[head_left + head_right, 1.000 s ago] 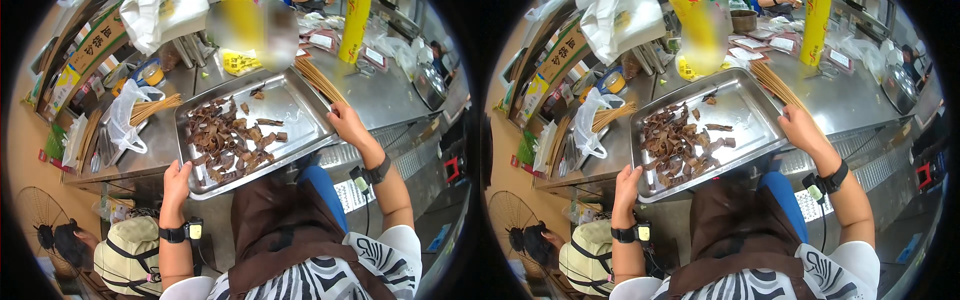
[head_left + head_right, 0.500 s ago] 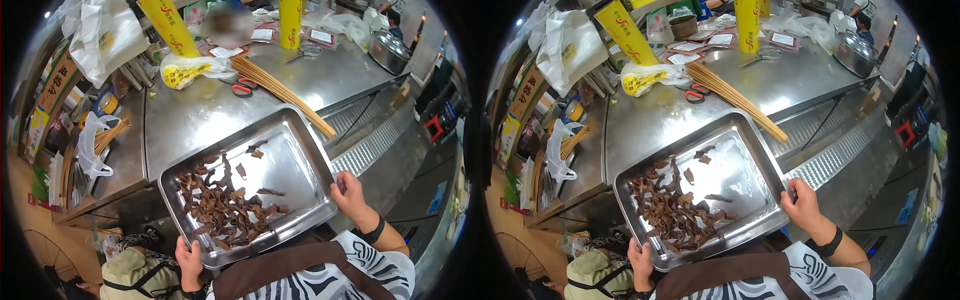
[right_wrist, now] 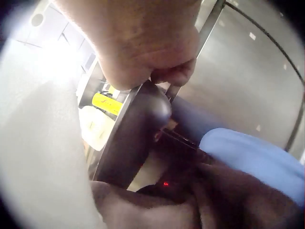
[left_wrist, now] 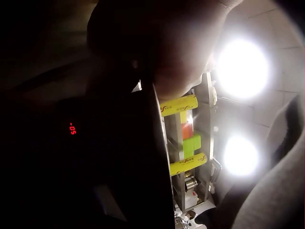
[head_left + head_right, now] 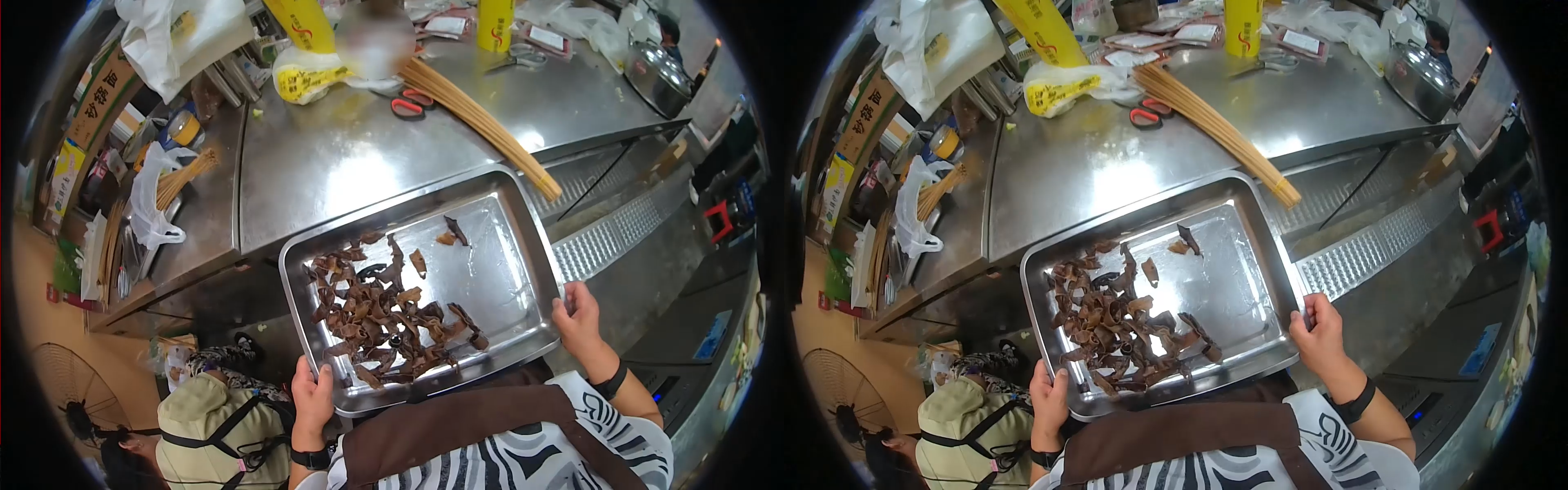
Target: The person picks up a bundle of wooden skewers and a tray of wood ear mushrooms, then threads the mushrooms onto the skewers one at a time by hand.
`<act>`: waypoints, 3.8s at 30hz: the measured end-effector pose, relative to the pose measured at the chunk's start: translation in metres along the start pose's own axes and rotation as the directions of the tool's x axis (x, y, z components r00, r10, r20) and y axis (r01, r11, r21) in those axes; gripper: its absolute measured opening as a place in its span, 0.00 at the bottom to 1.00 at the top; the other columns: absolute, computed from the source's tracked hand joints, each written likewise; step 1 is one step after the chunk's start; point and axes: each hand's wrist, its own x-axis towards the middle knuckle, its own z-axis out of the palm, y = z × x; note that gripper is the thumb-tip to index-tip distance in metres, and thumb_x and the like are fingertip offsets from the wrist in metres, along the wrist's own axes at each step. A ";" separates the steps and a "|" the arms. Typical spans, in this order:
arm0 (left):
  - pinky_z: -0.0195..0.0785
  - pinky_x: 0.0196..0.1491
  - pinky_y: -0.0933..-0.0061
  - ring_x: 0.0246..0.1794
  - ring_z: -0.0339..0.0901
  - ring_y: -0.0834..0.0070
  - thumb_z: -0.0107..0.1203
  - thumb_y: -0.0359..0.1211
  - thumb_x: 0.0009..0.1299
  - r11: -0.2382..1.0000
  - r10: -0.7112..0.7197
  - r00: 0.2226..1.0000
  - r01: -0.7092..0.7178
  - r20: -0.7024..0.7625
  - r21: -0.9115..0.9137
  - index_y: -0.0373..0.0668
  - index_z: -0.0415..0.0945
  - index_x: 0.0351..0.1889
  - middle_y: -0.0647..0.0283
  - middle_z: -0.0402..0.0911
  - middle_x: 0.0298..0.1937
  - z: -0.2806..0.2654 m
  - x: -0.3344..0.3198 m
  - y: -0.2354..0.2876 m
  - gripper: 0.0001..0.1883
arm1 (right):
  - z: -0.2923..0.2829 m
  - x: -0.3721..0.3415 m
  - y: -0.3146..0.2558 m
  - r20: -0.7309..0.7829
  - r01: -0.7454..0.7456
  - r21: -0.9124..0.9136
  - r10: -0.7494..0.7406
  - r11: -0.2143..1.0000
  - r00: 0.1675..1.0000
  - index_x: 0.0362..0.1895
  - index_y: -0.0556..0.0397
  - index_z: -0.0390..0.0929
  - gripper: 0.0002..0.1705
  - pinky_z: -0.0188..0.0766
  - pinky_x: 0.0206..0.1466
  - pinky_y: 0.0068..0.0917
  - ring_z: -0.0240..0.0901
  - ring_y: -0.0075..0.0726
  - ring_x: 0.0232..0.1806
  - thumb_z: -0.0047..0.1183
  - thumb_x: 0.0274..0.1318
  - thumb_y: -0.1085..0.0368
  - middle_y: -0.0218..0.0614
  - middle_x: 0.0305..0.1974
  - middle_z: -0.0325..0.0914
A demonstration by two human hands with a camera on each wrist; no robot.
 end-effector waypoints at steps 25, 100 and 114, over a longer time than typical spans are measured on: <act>0.63 0.32 0.75 0.27 0.66 0.80 0.45 0.27 0.68 0.998 -0.049 0.997 0.047 0.055 0.039 0.34 0.68 0.41 0.64 0.73 0.27 0.001 0.010 -0.013 0.07 | 0.012 0.001 0.013 0.037 -0.099 0.029 0.098 0.995 0.995 0.32 0.56 0.69 0.03 0.54 0.25 0.16 0.54 0.12 0.23 0.49 0.52 0.73 0.20 0.23 0.63; 0.72 0.51 0.62 0.46 0.77 0.65 0.45 0.37 0.73 0.524 0.174 0.693 0.536 0.699 -0.662 0.36 0.68 0.47 0.55 0.77 0.42 0.141 0.092 0.155 0.13 | 0.079 0.100 -0.075 0.951 -0.424 0.230 -0.110 0.876 0.288 0.50 0.60 0.71 0.18 0.74 0.46 0.31 0.77 0.37 0.42 0.40 0.65 0.59 0.43 0.41 0.77; 0.72 0.12 0.75 0.25 0.80 0.68 0.52 0.27 0.68 0.801 0.151 0.648 0.362 0.747 -0.476 0.34 0.60 0.56 0.54 0.78 0.36 0.108 0.087 0.132 0.20 | 0.110 0.032 -0.099 0.969 -0.472 0.137 -0.017 0.871 0.248 0.39 0.58 0.71 0.08 0.65 0.15 0.15 0.68 0.21 0.15 0.45 0.61 0.66 0.32 0.22 0.74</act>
